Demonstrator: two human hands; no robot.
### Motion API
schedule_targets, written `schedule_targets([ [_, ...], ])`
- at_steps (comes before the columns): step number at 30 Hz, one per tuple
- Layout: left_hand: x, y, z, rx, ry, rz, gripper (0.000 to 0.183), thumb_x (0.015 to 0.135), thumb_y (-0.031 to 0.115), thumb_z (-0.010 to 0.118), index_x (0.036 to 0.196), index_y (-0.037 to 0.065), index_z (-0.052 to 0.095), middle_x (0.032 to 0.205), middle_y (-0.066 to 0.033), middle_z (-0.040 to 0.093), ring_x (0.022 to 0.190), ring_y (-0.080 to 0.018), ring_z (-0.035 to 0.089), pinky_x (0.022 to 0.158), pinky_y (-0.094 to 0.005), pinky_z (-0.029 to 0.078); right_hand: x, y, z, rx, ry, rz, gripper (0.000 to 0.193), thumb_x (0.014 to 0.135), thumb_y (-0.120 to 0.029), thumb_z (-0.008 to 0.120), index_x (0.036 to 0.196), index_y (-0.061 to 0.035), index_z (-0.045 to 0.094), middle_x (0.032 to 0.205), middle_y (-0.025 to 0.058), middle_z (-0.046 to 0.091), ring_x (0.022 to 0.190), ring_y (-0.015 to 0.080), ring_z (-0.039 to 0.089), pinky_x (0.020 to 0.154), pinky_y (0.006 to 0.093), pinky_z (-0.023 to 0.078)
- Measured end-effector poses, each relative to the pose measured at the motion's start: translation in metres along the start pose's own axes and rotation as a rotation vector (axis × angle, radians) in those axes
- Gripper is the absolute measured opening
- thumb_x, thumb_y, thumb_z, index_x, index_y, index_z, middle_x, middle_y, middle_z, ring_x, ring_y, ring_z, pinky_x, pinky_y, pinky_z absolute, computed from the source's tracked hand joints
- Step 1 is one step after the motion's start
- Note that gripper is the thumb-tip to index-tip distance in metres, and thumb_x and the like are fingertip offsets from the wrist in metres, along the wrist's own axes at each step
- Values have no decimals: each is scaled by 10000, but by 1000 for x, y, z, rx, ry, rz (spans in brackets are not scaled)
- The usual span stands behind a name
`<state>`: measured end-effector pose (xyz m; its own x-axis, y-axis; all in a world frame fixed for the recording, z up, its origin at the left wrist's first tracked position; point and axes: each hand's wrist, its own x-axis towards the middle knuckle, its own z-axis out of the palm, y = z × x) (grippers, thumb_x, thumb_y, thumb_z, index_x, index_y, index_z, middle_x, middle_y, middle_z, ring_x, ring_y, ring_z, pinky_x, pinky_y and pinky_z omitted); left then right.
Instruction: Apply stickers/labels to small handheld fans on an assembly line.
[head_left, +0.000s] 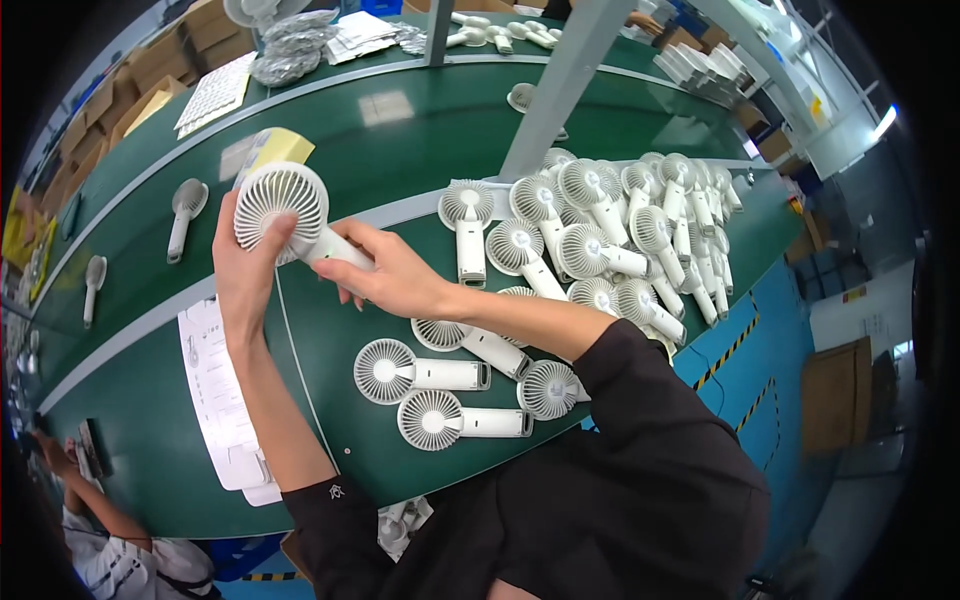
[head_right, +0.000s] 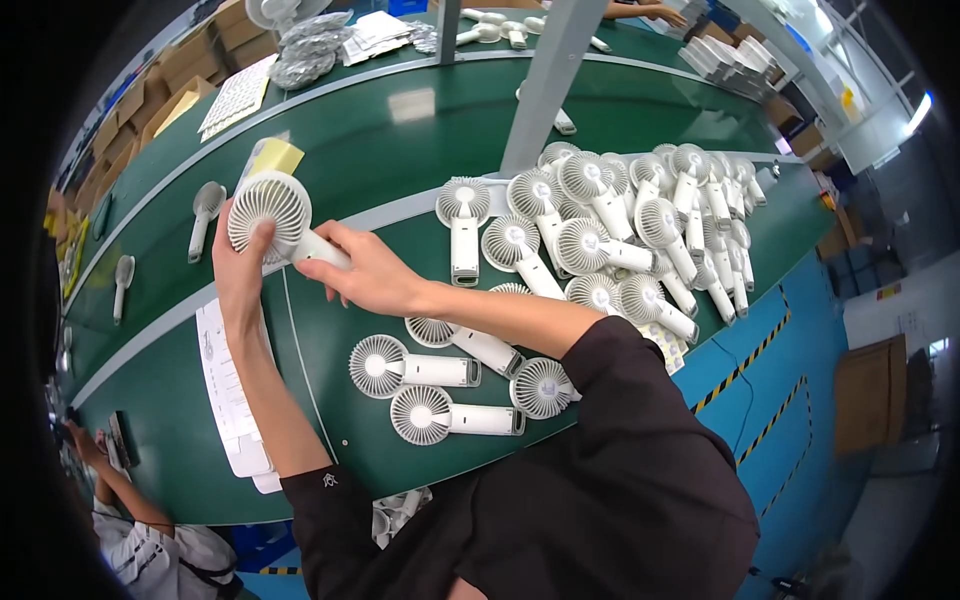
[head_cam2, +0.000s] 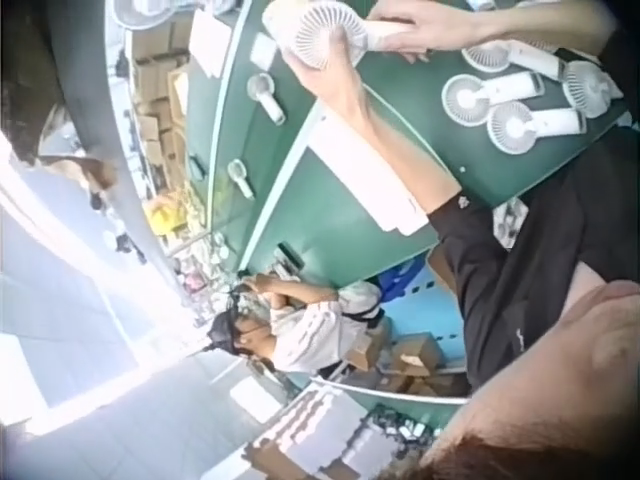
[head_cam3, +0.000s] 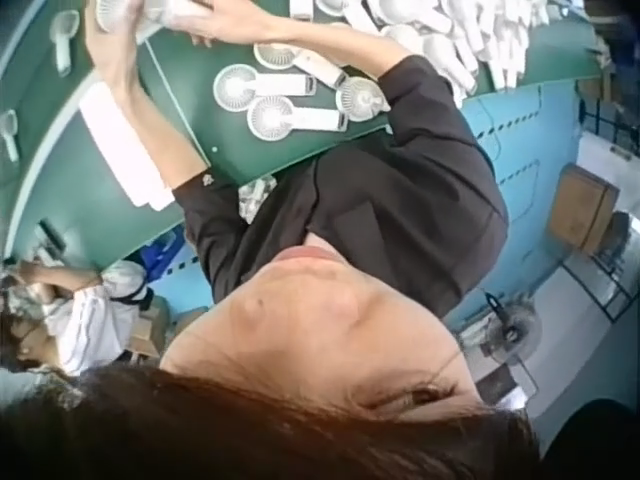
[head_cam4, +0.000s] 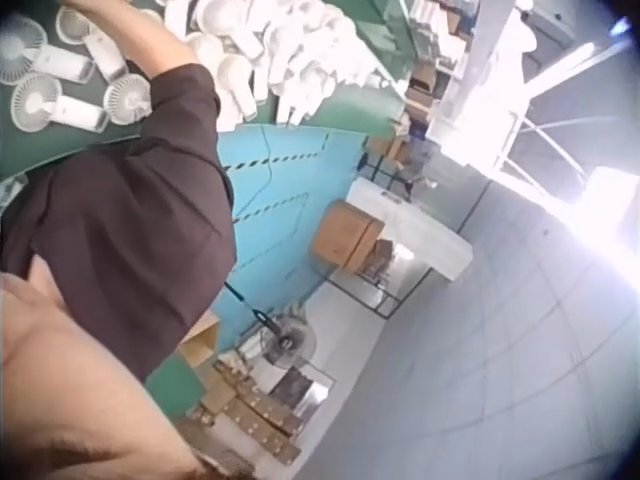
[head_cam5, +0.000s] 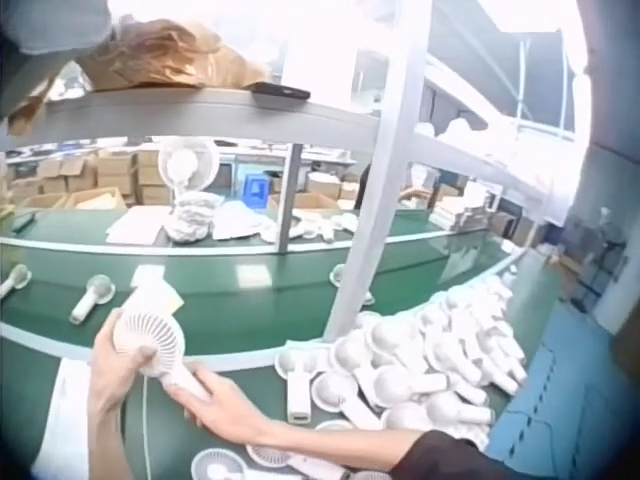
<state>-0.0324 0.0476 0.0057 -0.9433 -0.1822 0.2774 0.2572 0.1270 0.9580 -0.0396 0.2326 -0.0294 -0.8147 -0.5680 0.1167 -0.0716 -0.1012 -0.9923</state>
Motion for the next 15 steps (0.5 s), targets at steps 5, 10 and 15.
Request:
schedule_targets([
  [5, -2, -8, -6, 8, -88, 9, 533, 790, 107, 808, 1237, 18, 532, 1093, -72, 655, 961, -144, 636, 850, -283, 519, 1, 9, 2, 57, -6, -17, 435, 961, -306, 663, 1193, 44, 549, 882, 71, 639, 661, 110, 628, 540, 258, 500],
  [10, -2, -12, -7, 16, -27, 91, 514, 780, 164, 840, 1199, 13, 584, 1085, -70, 667, 971, -138, 628, 854, -285, 498, -3, 2, 7, 16, 54, 49, 411, 947, -250, 694, 1223, 26, 566, 918, 47, 653, 688, 91, 627, 546, 232, 500],
  [15, 2, -13, -6, -24, -40, 45, 510, 821, 250, 823, 1192, -17, 598, 1077, -82, 671, 933, -132, 641, 807, -272, 521, -2, -2, 6, -16, 63, 66, 418, 947, -220, 696, 1239, 33, 538, 938, 54, 635, 694, 88, 630, 557, 234, 510],
])
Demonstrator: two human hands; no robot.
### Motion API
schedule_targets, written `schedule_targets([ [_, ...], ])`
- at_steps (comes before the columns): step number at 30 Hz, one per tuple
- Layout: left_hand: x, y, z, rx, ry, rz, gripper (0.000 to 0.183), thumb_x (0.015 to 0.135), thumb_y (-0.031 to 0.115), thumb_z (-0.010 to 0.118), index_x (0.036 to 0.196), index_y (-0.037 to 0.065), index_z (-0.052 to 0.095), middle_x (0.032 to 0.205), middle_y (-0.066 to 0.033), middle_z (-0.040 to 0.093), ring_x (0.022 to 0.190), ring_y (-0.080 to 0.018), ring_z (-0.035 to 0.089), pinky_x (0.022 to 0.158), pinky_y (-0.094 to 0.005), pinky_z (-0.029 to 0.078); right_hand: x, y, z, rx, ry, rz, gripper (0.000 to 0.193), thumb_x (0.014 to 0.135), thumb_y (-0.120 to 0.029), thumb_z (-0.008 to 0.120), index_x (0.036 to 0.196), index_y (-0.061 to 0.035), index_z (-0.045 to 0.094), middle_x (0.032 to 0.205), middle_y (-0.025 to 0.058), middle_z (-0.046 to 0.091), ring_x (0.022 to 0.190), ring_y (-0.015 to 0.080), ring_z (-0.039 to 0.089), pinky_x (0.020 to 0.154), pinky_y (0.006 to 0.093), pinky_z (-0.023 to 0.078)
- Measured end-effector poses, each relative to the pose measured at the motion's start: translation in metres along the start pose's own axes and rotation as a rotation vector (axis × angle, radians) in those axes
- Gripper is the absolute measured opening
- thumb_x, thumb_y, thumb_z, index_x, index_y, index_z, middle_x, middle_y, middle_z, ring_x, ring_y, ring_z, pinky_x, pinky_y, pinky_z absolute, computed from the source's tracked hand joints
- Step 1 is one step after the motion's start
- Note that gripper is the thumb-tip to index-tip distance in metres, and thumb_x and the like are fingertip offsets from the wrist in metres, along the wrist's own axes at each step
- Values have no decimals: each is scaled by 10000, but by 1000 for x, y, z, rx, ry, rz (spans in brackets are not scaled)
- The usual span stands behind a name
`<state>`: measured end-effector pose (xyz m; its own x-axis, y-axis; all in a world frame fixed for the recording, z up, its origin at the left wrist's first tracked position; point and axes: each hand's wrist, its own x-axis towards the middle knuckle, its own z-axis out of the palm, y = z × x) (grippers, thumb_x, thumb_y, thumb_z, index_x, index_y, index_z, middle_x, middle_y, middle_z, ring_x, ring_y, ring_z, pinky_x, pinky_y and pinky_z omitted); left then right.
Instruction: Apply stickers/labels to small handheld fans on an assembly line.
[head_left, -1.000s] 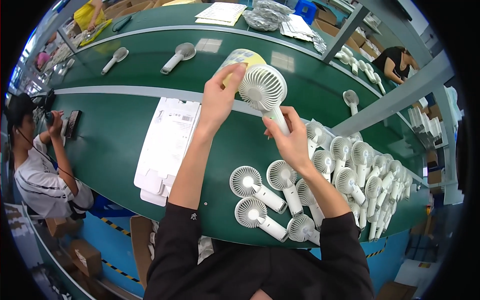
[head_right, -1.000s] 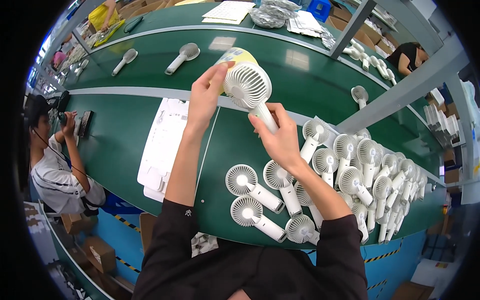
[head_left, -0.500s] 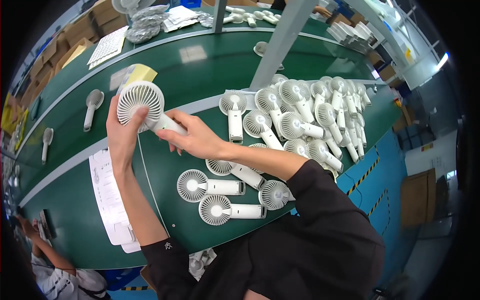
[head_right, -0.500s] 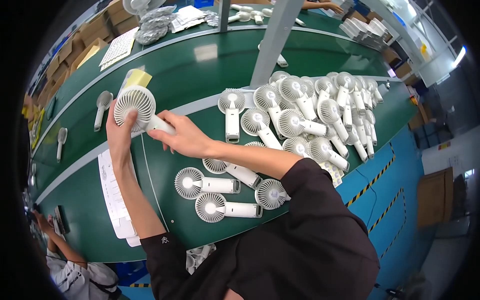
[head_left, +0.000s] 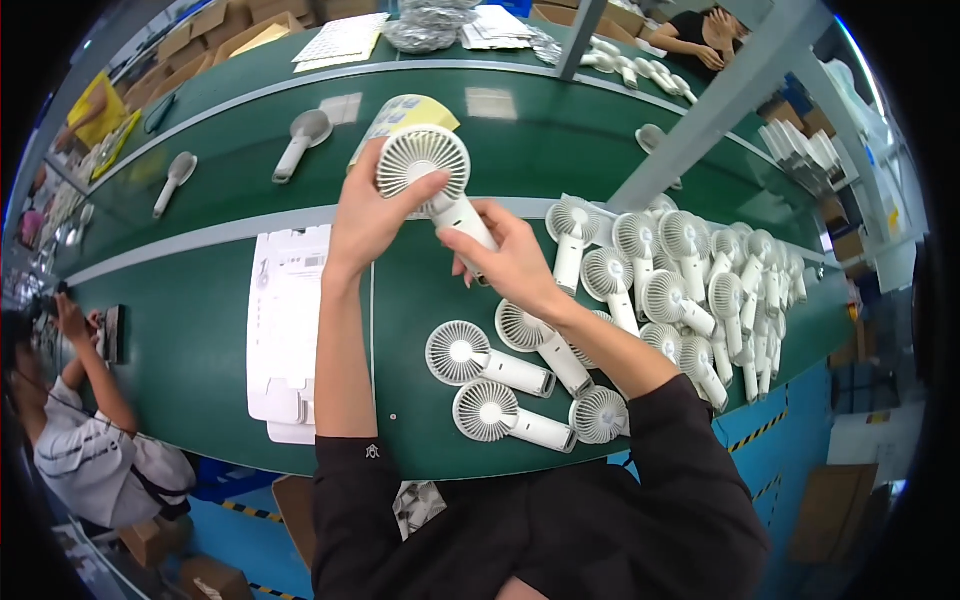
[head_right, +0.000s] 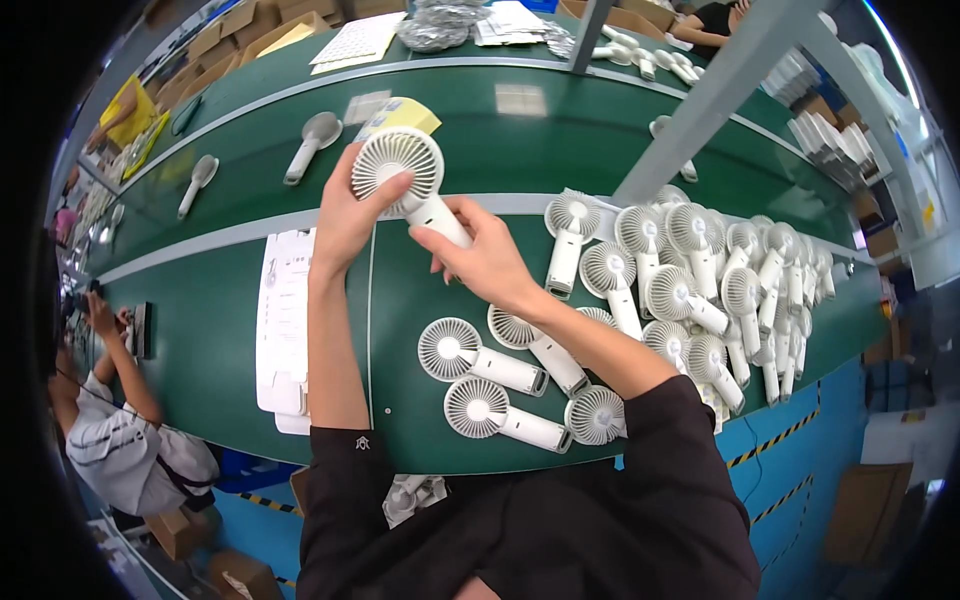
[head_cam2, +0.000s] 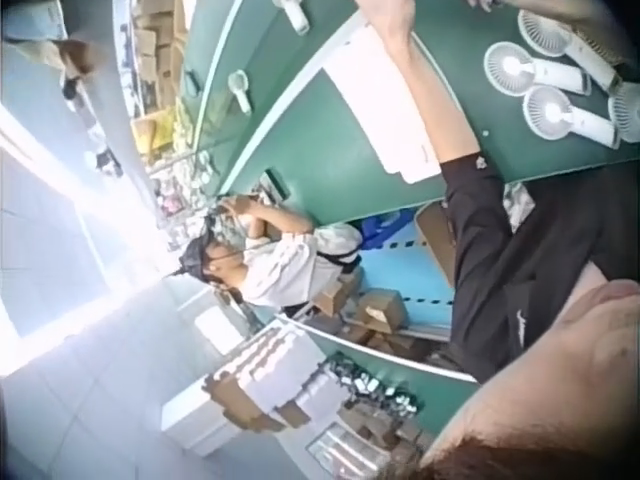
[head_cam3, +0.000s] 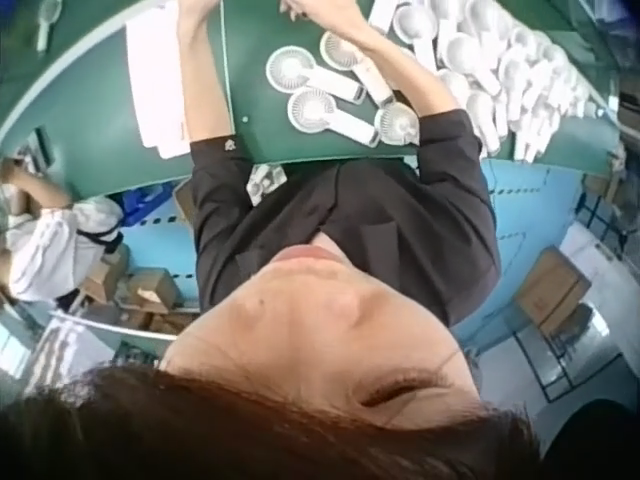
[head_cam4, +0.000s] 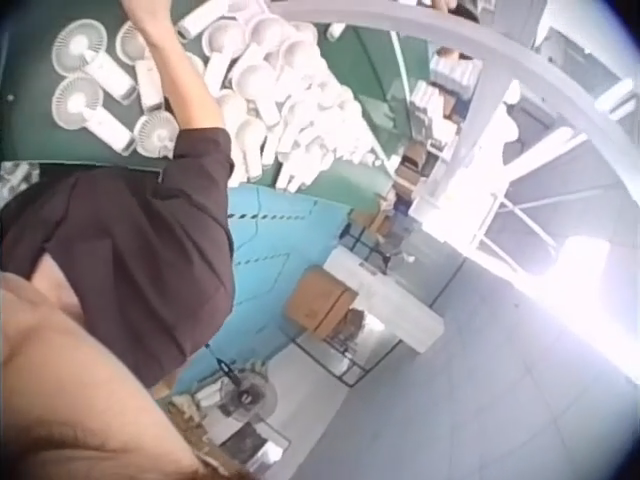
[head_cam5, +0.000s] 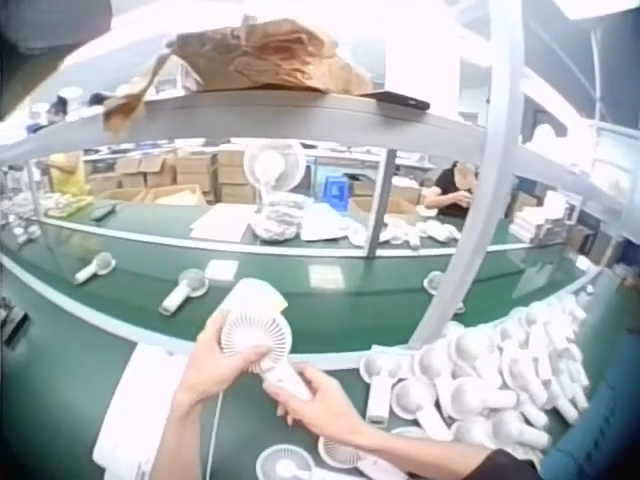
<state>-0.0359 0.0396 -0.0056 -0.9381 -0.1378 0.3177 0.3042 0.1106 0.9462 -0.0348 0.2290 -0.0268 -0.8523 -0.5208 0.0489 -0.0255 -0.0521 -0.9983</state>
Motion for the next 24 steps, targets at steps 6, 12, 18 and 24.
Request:
schedule_targets([
  [6, 3, -10, -6, -29, 67, -26, 530, 871, 277, 779, 1266, -13, 578, 1103, -100, 668, 943, -145, 646, 803, -273, 526, 5, 4, -1, -38, -8, 35, 398, 949, -217, 690, 1224, 29, 540, 950, 61, 632, 702, 87, 630, 558, 236, 509],
  [12, 6, -9, -10, 112, 203, -31, 379, 993, 285, 624, 1282, 39, 620, 1096, -84, 670, 884, -118, 583, 778, -245, 464, 7, 14, -13, -51, -6, 92, 408, 942, -254, 698, 1194, 29, 547, 941, 66, 630, 704, 96, 633, 550, 237, 509],
  [18, 8, -22, -20, 77, 347, 99, 296, 1033, 179, 539, 1277, 46, 643, 1184, -71, 667, 982, -126, 596, 907, -255, 457, 4, 17, -27, -52, 8, 137, 388, 952, -268, 683, 1169, 30, 561, 935, 80, 641, 708, 105, 643, 541, 244, 515],
  [24, 8, -28, -20, 50, 346, 113, 358, 1023, 141, 553, 1358, 17, 575, 1319, -109, 602, 1161, -166, 573, 999, -273, 427, 5, 24, -41, -34, 10, 155, 393, 955, -267, 678, 1171, 40, 562, 945, 87, 648, 703, 114, 646, 542, 245, 519],
])
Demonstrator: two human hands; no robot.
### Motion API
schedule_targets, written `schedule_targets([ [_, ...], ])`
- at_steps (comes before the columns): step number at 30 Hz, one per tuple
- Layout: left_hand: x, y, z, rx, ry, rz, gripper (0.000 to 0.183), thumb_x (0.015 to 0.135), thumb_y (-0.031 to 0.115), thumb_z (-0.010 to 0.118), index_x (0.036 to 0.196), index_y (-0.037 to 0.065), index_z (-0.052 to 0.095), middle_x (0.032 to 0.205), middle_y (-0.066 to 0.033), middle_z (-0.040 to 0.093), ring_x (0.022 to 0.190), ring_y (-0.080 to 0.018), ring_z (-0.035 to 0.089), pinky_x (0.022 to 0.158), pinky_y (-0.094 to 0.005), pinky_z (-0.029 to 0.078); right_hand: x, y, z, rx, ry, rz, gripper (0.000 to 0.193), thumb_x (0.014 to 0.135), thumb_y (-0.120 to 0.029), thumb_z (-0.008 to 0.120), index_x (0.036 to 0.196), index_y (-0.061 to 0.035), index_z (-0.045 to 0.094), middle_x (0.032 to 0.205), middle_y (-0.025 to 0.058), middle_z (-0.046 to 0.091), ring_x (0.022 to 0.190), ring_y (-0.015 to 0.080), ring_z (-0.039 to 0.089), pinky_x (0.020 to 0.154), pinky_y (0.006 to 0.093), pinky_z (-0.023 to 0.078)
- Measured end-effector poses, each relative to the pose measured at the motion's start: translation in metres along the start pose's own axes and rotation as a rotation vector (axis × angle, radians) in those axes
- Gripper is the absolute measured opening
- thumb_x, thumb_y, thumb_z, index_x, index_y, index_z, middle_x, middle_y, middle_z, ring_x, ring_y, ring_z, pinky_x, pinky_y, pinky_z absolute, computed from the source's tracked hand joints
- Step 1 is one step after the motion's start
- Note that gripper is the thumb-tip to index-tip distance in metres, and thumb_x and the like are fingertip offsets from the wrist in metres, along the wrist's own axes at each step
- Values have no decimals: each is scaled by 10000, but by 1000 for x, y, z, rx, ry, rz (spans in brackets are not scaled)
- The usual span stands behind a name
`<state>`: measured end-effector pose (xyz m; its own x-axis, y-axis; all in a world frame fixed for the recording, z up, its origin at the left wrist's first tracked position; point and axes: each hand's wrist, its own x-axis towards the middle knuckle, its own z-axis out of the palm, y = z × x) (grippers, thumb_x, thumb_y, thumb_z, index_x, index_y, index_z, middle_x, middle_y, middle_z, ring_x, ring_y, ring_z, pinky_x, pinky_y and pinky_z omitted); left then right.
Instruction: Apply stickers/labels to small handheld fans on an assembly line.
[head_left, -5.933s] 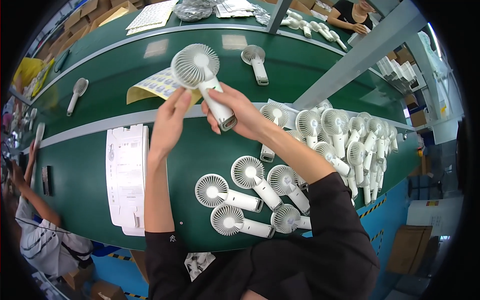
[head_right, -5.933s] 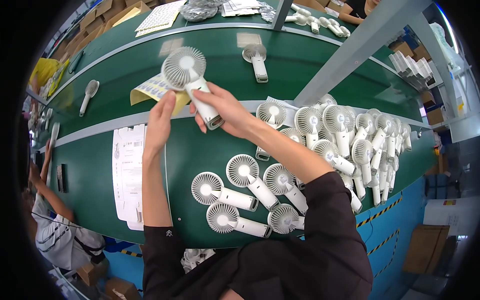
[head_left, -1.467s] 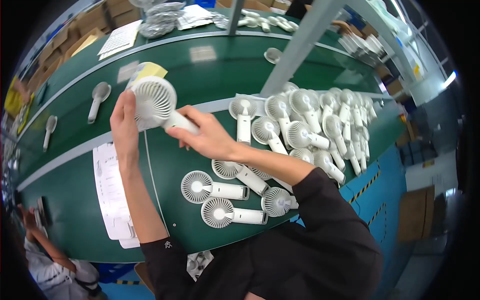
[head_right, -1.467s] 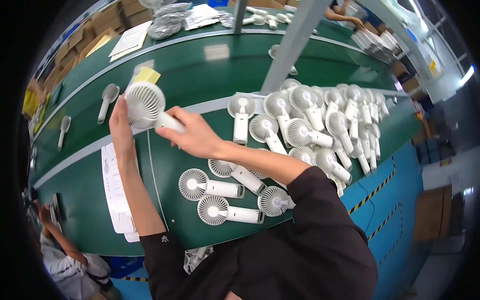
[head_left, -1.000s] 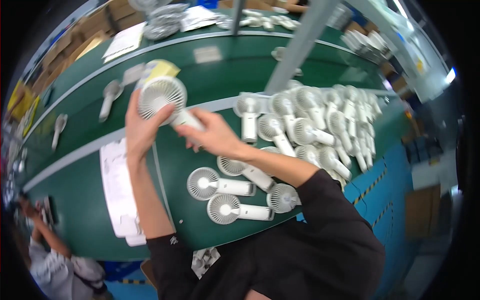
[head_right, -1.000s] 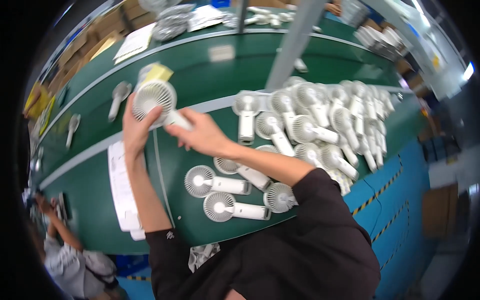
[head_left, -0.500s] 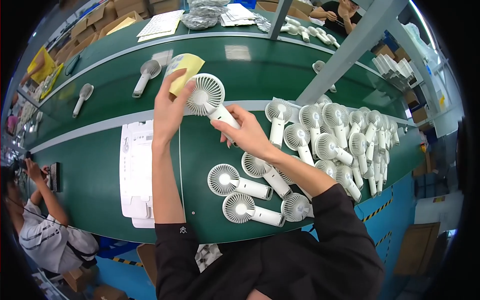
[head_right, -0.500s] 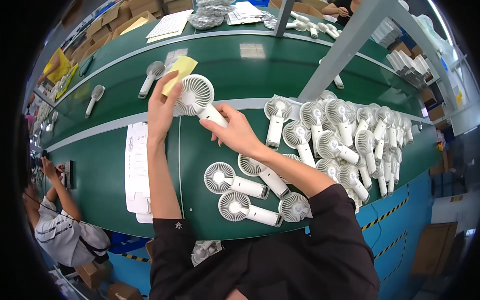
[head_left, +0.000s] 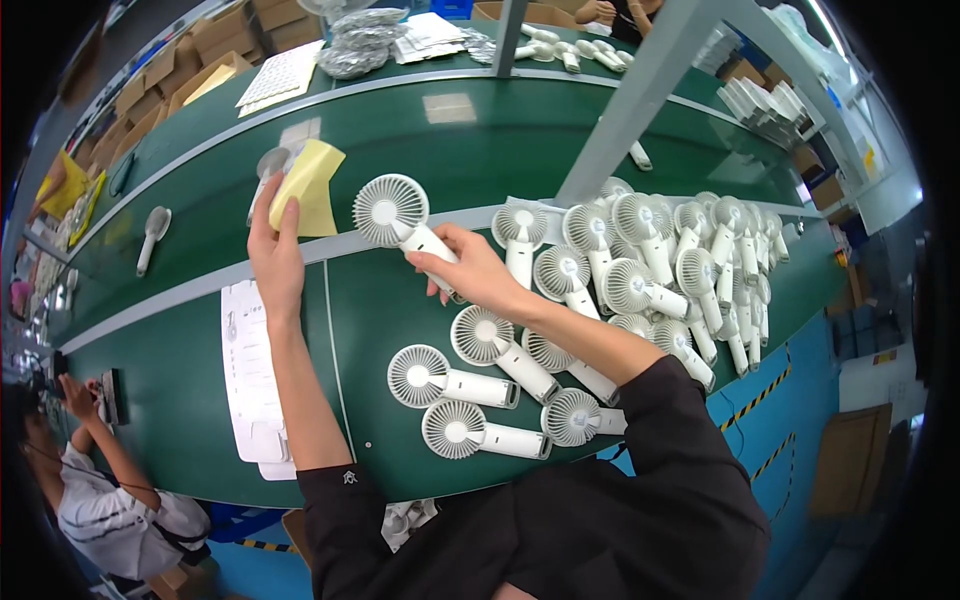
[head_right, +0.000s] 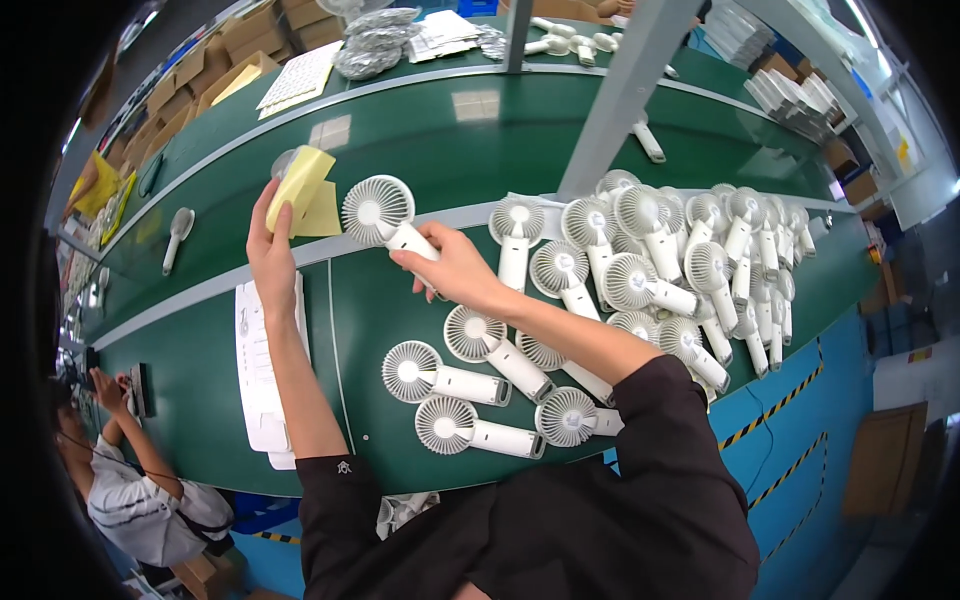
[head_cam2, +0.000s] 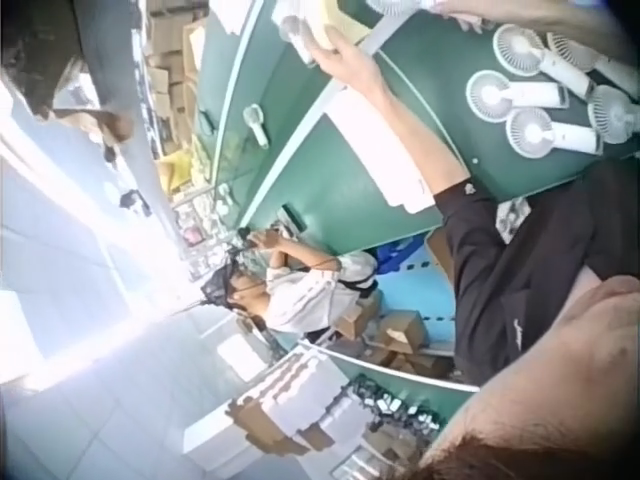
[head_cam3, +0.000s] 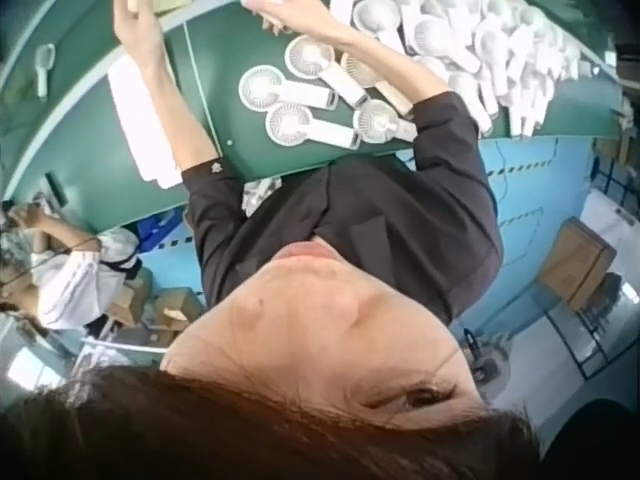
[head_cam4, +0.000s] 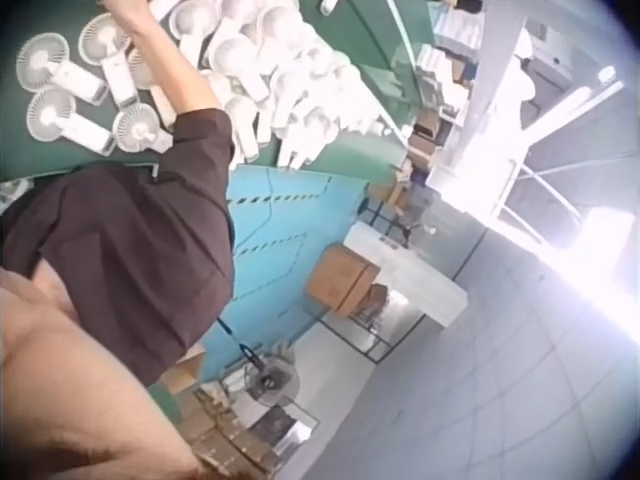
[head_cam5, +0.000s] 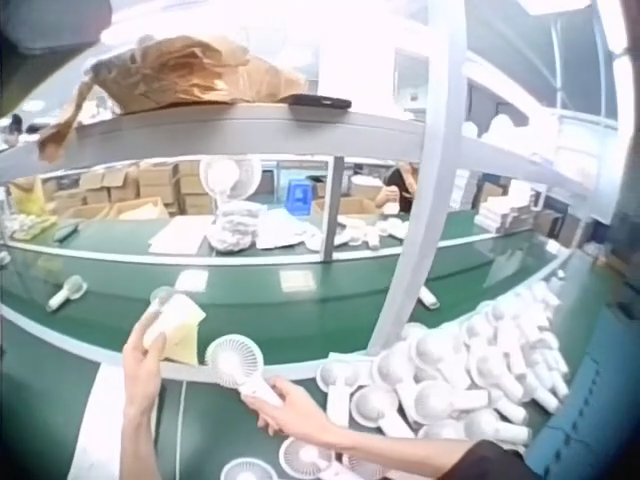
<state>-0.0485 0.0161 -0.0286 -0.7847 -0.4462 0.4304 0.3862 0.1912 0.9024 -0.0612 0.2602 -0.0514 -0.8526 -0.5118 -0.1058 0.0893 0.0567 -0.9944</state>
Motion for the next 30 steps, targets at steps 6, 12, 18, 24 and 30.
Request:
schedule_targets([
  [6, -12, 47, 16, 148, 3, 20, 369, 1009, 210, 588, 1331, 29, 602, 1247, -94, 640, 1097, -172, 598, 971, -286, 447, -5, 1, -21, 3, -31, 28, 410, 947, -292, 684, 1152, 42, 565, 917, 78, 647, 680, 114, 645, 533, 252, 515],
  [12, -35, 76, 1, 196, 0, 117, 357, 1014, 203, 586, 1311, 7, 602, 1245, -94, 640, 1094, -162, 602, 974, -289, 452, -9, 4, -21, -21, -86, -27, 425, 922, -275, 672, 1157, 61, 558, 911, 104, 657, 659, 142, 663, 502, 281, 526],
  [18, -72, 111, -34, 200, 167, 242, 357, 1030, 152, 550, 1337, -30, 559, 1287, -119, 623, 1150, -183, 604, 1018, -308, 448, -19, -2, -7, -28, -173, -49, 399, 931, -292, 685, 1129, 38, 582, 863, 75, 652, 670, 125, 655, 515, 272, 528],
  [24, -135, 141, -88, 190, 394, 339, 356, 1031, 111, 532, 1339, -67, 531, 1306, -127, 598, 1163, -174, 586, 1027, -299, 434, -43, -21, -1, -68, -265, -62, 392, 941, -284, 676, 1155, 30, 578, 967, 75, 646, 724, 106, 649, 547, 241, 521],
  [30, -221, 159, -131, 200, 593, 319, 362, 1024, 74, 520, 1356, -67, 505, 1315, -138, 594, 1171, -185, 591, 1036, -316, 440, -64, -24, 25, -121, -369, -141, 371, 955, -292, 665, 1129, 18, 558, 945, 60, 620, 751, 94, 631, 590, 247, 507],
])
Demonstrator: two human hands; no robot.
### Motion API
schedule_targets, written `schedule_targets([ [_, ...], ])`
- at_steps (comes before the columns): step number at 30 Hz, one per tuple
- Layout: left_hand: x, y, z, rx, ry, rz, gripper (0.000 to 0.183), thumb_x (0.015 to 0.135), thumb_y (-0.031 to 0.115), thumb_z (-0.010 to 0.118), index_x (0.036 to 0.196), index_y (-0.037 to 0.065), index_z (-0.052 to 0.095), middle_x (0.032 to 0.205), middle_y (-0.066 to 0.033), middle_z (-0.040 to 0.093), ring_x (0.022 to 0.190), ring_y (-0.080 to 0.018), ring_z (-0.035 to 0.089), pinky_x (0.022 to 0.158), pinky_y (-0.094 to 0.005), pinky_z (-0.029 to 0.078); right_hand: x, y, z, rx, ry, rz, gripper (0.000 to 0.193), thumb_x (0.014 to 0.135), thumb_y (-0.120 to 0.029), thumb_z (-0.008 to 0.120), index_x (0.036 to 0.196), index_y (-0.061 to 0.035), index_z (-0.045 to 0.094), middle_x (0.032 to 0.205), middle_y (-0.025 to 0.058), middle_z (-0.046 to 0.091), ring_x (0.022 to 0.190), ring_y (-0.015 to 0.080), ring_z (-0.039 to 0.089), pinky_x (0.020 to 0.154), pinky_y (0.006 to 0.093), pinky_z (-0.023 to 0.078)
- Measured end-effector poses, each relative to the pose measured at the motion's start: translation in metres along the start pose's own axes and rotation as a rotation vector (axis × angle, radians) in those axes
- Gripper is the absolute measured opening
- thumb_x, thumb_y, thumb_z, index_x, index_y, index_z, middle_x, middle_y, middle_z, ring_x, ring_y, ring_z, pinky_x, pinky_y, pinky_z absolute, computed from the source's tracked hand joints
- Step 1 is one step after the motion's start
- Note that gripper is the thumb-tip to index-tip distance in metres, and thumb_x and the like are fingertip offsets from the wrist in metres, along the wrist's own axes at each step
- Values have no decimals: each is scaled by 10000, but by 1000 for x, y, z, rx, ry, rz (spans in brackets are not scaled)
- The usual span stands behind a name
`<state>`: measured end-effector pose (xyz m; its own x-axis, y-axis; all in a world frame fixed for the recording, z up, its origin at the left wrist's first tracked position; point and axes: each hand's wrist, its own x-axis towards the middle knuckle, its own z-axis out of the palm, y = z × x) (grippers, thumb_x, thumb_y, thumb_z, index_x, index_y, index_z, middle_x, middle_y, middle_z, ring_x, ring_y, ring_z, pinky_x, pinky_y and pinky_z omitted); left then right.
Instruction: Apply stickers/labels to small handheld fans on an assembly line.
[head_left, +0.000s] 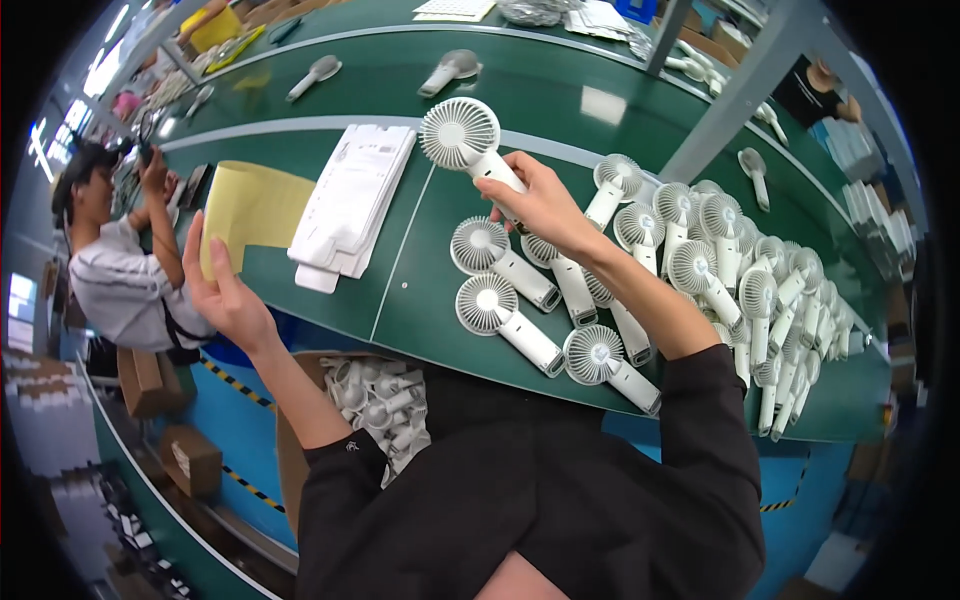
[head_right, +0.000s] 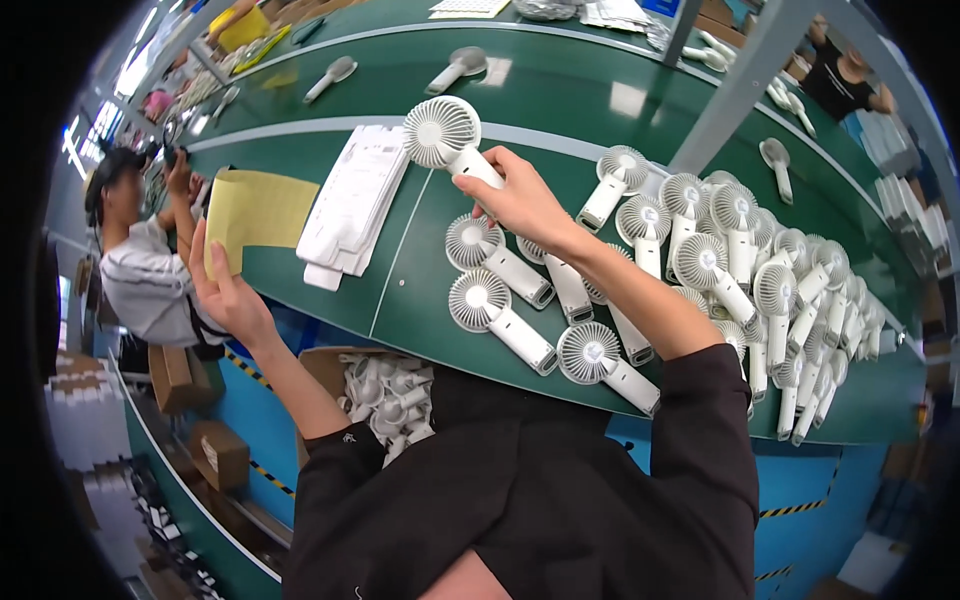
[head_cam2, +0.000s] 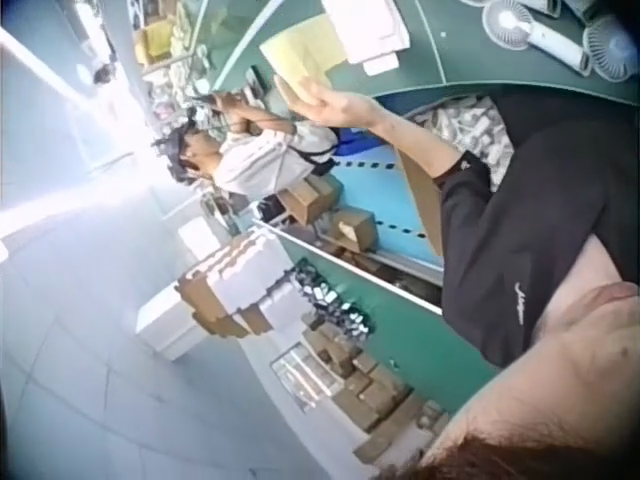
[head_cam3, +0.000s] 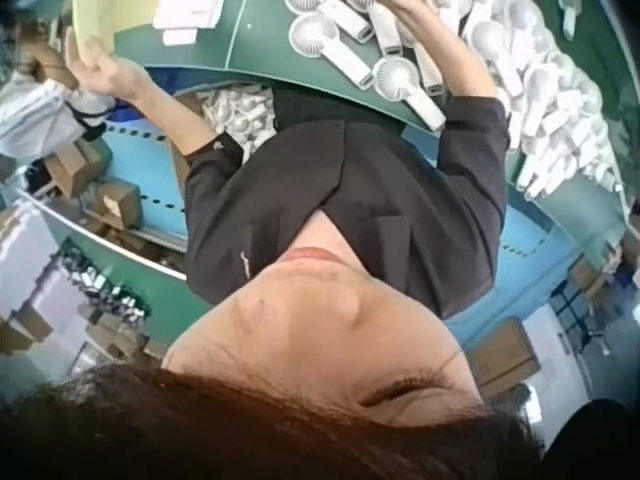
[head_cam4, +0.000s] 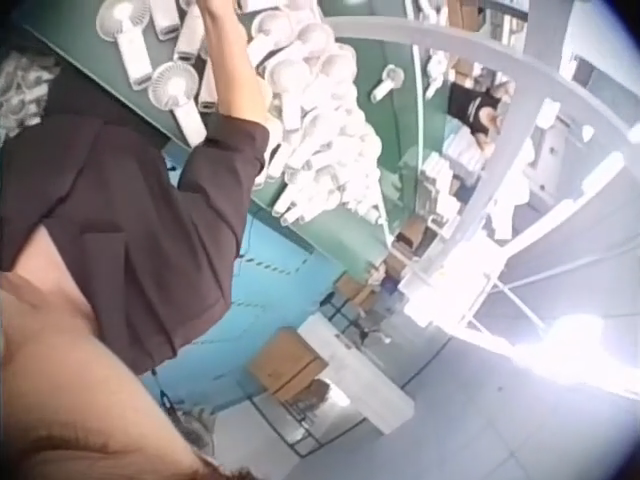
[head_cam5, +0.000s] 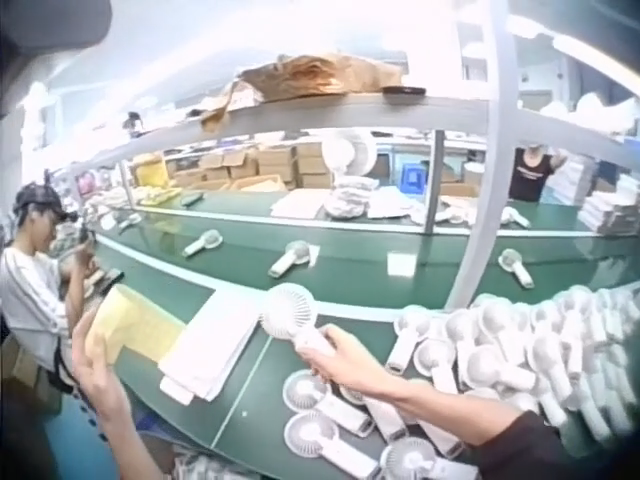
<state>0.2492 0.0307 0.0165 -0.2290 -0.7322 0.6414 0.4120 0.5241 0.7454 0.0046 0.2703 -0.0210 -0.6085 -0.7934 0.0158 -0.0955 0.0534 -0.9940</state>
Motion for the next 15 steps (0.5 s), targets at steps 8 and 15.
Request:
schedule_targets([
  [8, -63, 11, -90, 120, 226, -28, 339, 1015, 52, 516, 1335, -61, 536, 1335, -140, 590, 1195, -206, 582, 1048, -330, 442, -6, -20, 49, -138, -179, -82, 359, 952, -302, 678, 1105, 2, 560, 901, 48, 623, 717, 86, 629, 593, 252, 513],
  [15, -126, 13, -152, 215, 461, -106, 342, 1013, 70, 532, 1332, -49, 547, 1323, -124, 598, 1168, -185, 589, 1026, -316, 451, -5, -28, 110, -169, -329, -75, 353, 943, -305, 703, 1120, -22, 589, 803, 18, 636, 667, 67, 618, 537, 222, 456],
])
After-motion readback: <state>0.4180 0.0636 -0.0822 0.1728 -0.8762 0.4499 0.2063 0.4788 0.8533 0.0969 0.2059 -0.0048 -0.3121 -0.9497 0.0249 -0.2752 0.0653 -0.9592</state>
